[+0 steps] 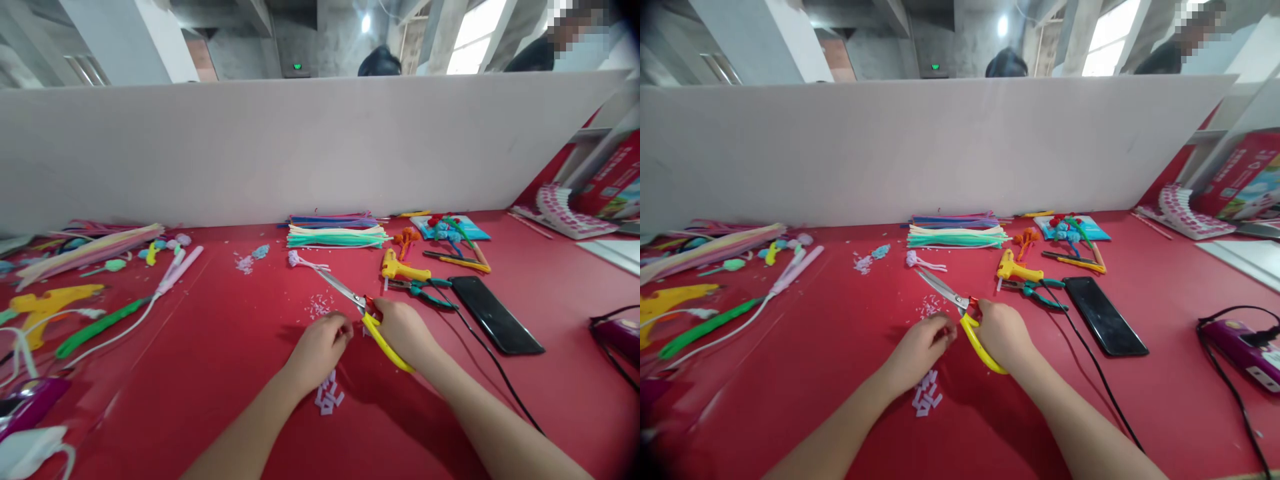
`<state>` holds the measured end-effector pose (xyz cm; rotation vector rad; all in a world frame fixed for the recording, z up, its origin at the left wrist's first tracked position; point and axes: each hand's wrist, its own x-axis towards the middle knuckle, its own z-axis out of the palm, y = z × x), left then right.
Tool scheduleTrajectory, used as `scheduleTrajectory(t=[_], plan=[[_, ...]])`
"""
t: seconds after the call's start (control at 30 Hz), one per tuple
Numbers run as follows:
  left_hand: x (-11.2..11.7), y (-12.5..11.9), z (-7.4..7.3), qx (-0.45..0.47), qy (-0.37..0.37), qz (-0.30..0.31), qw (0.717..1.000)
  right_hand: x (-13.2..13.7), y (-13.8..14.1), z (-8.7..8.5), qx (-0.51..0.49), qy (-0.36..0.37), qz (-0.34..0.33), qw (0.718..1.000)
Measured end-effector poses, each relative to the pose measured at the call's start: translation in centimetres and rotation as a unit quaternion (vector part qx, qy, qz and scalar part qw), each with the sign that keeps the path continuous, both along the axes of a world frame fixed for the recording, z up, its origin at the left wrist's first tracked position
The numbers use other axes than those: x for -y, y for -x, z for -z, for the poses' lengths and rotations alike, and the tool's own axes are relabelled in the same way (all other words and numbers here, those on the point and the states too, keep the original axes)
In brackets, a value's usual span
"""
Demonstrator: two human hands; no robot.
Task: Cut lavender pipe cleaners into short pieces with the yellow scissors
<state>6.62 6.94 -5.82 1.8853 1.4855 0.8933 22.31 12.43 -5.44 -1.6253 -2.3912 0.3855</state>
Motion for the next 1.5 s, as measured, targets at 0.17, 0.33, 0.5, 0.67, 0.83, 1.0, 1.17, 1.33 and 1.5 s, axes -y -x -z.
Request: scheduleTrajectory(t=[0.17,0.33,0.5,0.67,0.83,1.0,1.17,1.33,1.5], plan=[[-0.7,0.3,-0.7,0.219,0.081,-0.033,0.972,0.9,1.3,-0.4,-0.157,0.097,-0.051,0.981],[-1.1,1.4,-2.0,0.343,0.150,0.006,0.927,1.2,2.4,-2.1,-0.200,0.107,-0.063,0.972],[-0.7,2.4,-1.5,0.426,0.220,0.012,0.878,1.1,2.7,-1.9,-0.170,0.084,-0.093,0.977],[-0.3,3.0,-0.1,0.423,0.238,0.014,0.874,1.5,2.8,-0.5,-0.220,0.112,-0.178,0.952],[-0.1,2.7,0.3,0.403,0.237,0.008,0.884,2.2,2.9,0.4,-0.273,0.132,-0.153,0.941],[0.1,2.1,0.4,0.399,0.228,0.017,0.888,2.5,2.4,0.3,-0.303,0.139,-0.167,0.928],[0.0,2.0,1.1,0.353,0.216,0.016,0.910,2.4,2.3,0.5,-0.314,0.129,-0.142,0.930],[0.3,1.7,1.1,0.224,0.161,-0.017,0.961,2.2,2.3,1.3,-0.294,0.101,-0.110,0.944],[0.7,1.4,0.1,0.123,0.072,-0.041,0.989,2.2,2.2,1.5,-0.248,0.063,-0.089,0.963]])
